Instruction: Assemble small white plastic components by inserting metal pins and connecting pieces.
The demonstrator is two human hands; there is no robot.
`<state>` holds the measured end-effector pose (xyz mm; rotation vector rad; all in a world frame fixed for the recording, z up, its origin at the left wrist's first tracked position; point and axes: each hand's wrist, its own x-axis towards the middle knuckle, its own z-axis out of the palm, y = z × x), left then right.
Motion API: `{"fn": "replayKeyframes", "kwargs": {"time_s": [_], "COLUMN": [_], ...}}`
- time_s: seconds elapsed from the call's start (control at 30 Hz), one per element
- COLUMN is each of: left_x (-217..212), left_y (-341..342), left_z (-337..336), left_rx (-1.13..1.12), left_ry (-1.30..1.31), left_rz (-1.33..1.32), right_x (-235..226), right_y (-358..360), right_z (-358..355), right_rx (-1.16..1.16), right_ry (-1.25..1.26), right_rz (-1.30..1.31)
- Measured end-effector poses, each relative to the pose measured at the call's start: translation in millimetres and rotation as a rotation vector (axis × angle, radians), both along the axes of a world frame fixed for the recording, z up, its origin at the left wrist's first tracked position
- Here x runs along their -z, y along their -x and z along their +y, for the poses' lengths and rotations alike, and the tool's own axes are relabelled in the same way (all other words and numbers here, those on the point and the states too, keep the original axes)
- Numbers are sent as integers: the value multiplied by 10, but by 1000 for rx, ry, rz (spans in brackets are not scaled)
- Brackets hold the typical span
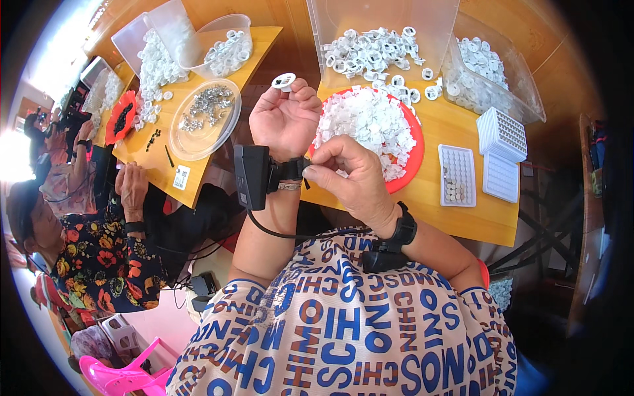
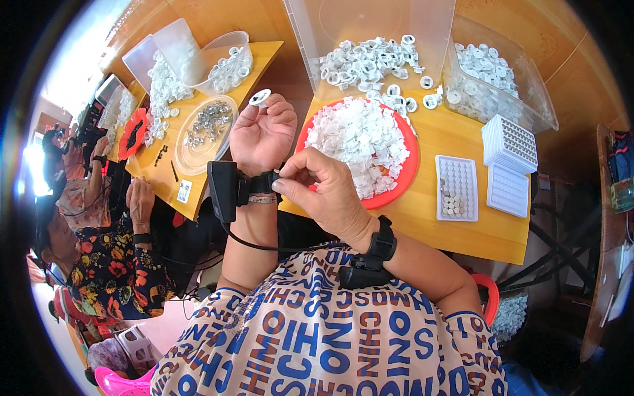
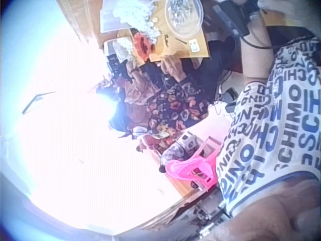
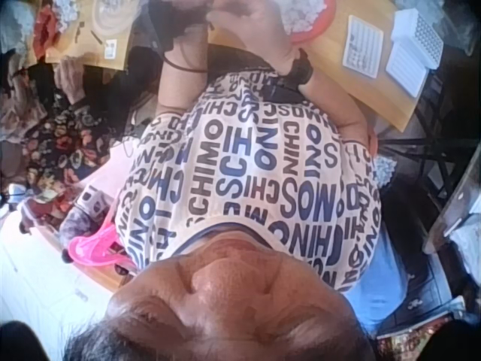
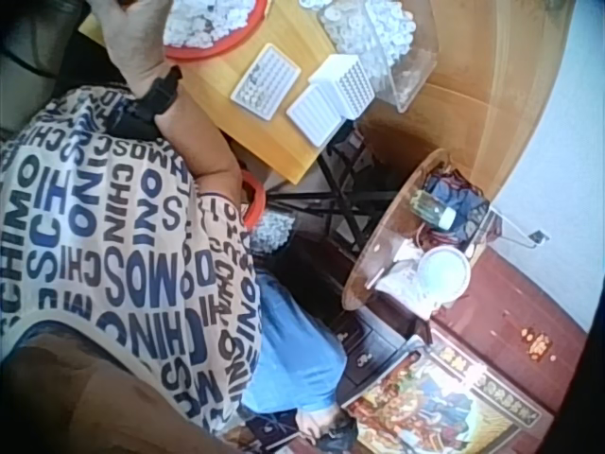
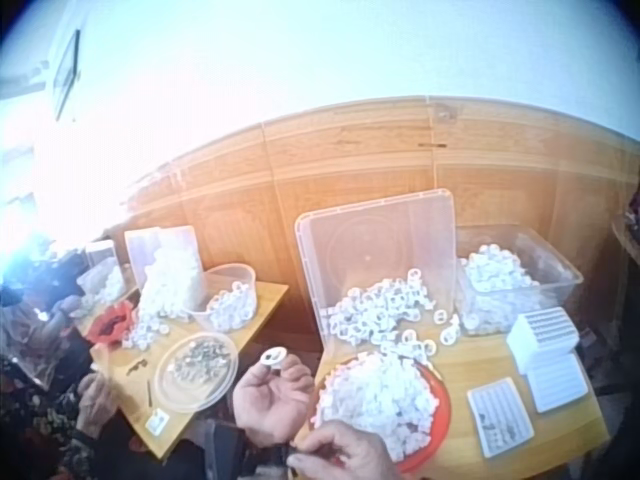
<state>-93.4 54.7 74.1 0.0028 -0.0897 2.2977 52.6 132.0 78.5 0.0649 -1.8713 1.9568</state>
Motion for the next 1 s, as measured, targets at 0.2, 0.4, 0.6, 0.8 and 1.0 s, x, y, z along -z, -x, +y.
{"fn": "replayKeyframes", "kwargs": {"time_s": [0.2, 0.4, 0.6, 0.8, 1.0], "left_x": [14, -32, -13, -10, 7], "left_y": [12, 18, 55, 67, 70], "left_z": [-28, -71, -95, -87, -105], "left_rx": [-7, -58, -59, -71, -76], "left_ry": [-8, 41, 16, 24, 24], "left_rz": [9, 15, 20, 22, 23], "right_x": [-15, -8, -70, -29, 10], "right_y": [-11, 2, -42, -47, -40], "right_z": [21, 77, 60, -14, -34], "right_rx": [16, 49, -13, 63, 95], "right_ry": [-185, -465, -493, -467, -513], "right_rz": [73, 203, 169, 182, 197]}}
